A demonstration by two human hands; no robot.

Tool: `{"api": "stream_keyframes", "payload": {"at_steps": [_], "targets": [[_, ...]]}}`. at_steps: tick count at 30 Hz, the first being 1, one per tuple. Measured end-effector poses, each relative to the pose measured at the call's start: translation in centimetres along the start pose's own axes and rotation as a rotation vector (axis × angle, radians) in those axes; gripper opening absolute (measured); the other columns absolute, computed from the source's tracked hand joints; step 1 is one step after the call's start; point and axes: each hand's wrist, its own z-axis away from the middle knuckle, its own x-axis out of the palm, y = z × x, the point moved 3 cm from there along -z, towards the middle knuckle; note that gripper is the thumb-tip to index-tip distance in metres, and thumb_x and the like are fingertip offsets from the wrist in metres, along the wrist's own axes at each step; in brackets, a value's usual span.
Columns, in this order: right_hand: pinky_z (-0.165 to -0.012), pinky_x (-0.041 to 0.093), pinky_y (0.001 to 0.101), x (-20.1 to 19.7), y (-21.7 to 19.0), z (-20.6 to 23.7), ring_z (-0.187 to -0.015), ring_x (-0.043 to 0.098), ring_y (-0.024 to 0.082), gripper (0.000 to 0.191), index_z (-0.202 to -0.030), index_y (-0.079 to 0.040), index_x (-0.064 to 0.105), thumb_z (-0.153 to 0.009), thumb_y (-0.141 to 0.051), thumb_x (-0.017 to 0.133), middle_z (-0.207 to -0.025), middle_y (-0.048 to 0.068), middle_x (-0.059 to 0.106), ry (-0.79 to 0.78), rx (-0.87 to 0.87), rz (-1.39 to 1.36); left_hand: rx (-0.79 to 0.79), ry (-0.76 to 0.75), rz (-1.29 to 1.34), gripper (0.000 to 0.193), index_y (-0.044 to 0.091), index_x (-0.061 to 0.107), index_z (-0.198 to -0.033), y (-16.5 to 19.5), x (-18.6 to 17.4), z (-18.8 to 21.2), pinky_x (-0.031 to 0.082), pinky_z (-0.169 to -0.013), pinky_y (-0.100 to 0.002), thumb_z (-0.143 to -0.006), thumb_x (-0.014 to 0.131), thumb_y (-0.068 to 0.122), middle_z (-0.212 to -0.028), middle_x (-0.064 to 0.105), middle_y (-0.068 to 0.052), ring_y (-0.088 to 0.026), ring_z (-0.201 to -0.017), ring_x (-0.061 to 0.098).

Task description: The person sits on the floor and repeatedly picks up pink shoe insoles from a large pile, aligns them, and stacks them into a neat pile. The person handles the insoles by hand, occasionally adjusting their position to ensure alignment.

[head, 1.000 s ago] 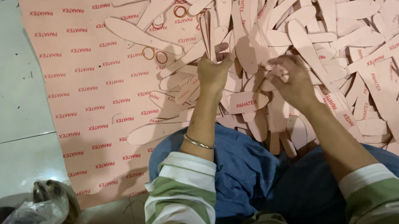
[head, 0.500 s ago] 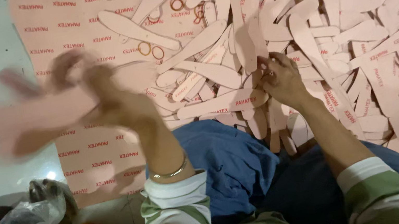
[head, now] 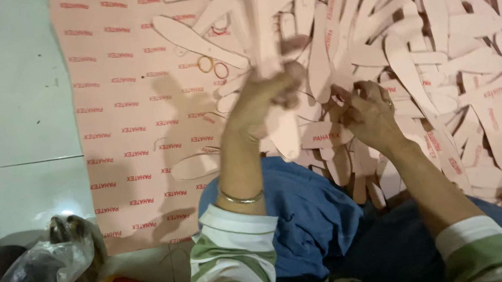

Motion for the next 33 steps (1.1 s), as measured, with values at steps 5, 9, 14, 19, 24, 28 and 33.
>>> {"api": "stream_keyframes", "payload": {"at_steps": [5, 9, 14, 19, 24, 28, 33], "targets": [[-0.110, 0.039, 0.0543, 0.5, 0.0, 0.1, -0.128, 0.049, 0.039, 0.063, -0.145, -0.020, 0.063, -0.084, -0.019, 0.078, -0.128, 0.019, 0.057, -0.050, 0.000, 0.010, -0.082, -0.324, 0.073, 0.049, -0.002, 0.060, -0.139, 0.9, 3.3, 1.0, 0.037, -0.056, -0.023, -0.099, 0.076, 0.020, -0.075, 0.053, 0.002, -0.006, -0.061, 0.043], [-0.106, 0.039, 0.0533, 0.9, 0.2, 0.2, -0.125, 0.044, 0.042, 0.066, -0.143, -0.014, 0.063, -0.079, -0.016, 0.079, -0.132, 0.026, 0.053, -0.024, 0.001, -0.033, -0.065, -0.360, 0.072, 0.046, -0.001, 0.061, -0.140, 1.2, 3.5, 1.2, 0.037, -0.058, -0.024, -0.103, 0.075, 0.021, -0.077, 0.053, 0.002, -0.009, -0.064, 0.046], [-0.113, 0.038, 0.0513, 1.2, 0.3, -0.3, -0.134, 0.046, 0.038, 0.066, -0.144, -0.014, 0.062, -0.079, -0.008, 0.073, -0.132, 0.017, 0.058, -0.070, -0.016, -0.096, -0.074, -0.152, 0.066, 0.048, 0.001, 0.059, -0.138, 0.6, 2.1, 0.1, 0.045, -0.057, -0.026, -0.098, 0.071, 0.026, -0.080, 0.060, -0.001, -0.008, -0.061, 0.049], [-0.111, 0.038, 0.0504, 0.8, -0.1, -0.5, -0.129, 0.045, 0.040, 0.064, -0.142, -0.017, 0.062, -0.080, -0.008, 0.074, -0.135, 0.023, 0.053, -0.075, 0.035, -0.210, -0.048, -0.025, 0.176, 0.046, 0.001, 0.059, -0.136, -0.2, 0.9, -0.9, 0.047, -0.057, -0.027, -0.097, 0.072, 0.021, -0.083, 0.059, -0.002, -0.009, -0.063, 0.052], [-0.114, 0.038, 0.0497, 1.5, -1.0, -0.5, -0.135, 0.044, 0.041, 0.074, -0.148, -0.021, 0.059, -0.076, -0.005, 0.068, -0.136, 0.020, 0.052, -0.101, 0.043, -0.212, -0.037, 0.031, 0.135, 0.046, 0.001, 0.060, -0.136, -0.7, -0.1, -1.2, 0.048, -0.058, -0.027, -0.096, 0.073, 0.020, -0.084, 0.060, -0.003, -0.009, -0.063, 0.054], [-0.111, 0.035, 0.0513, 2.2, -0.9, -0.6, -0.132, 0.039, 0.044, 0.078, -0.146, -0.022, 0.061, -0.070, -0.008, 0.072, -0.140, 0.024, 0.045, -0.120, 0.085, -0.137, -0.006, 0.153, -0.022, 0.045, 0.002, 0.062, -0.133, -1.3, -0.8, -1.8, 0.050, -0.055, -0.027, -0.093, 0.073, 0.020, -0.081, 0.061, -0.002, -0.008, -0.059, 0.053], [-0.118, 0.032, 0.0502, 2.3, -0.4, -0.9, -0.137, 0.042, 0.038, 0.072, -0.144, -0.017, 0.061, -0.073, -0.013, 0.069, -0.138, 0.019, 0.050, -0.065, -0.006, -0.123, 0.302, 0.401, -0.511, 0.039, 0.001, 0.063, -0.130, -1.7, -1.0, -1.9, 0.051, -0.065, -0.025, -0.095, 0.069, 0.016, -0.085, 0.068, -0.001, -0.007, -0.072, 0.060]]}}
